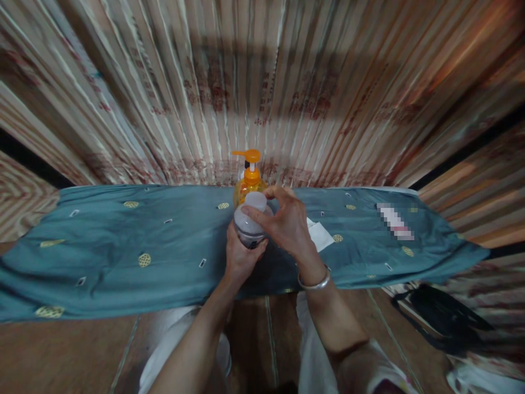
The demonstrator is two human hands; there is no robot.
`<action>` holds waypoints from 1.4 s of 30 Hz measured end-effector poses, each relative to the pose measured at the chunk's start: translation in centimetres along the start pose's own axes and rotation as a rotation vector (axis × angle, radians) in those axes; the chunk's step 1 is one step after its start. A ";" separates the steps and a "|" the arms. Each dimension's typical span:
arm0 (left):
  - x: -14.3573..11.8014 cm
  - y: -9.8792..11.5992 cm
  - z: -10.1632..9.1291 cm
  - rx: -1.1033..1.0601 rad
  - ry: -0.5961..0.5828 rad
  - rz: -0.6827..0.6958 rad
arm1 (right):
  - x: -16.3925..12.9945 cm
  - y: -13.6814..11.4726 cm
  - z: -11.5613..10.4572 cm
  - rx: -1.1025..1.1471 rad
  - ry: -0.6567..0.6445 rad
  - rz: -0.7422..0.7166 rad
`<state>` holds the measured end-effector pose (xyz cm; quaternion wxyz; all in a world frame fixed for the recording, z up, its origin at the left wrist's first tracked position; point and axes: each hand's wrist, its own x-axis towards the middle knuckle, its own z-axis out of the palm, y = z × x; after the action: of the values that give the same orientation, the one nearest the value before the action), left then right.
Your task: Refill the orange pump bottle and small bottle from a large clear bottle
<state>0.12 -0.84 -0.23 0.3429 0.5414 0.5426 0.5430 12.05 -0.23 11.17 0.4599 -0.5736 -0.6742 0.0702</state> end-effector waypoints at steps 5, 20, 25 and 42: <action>-0.1 -0.2 0.3 -0.029 0.012 0.033 | 0.1 0.5 -0.5 0.116 -0.117 -0.122; -0.3 -0.8 0.5 0.004 0.019 0.060 | 0.0 0.6 -0.5 0.100 -0.081 -0.077; -0.3 -0.7 0.4 0.009 0.018 0.063 | -0.2 0.7 -0.4 0.176 -0.082 -0.132; -0.2 -0.8 0.5 0.015 0.015 0.064 | -0.3 0.4 0.0 0.088 0.013 -0.070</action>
<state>0.49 -0.81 -1.12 0.3173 0.5570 0.5315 0.5537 12.34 -0.37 10.72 0.4913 -0.5292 -0.6872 0.0797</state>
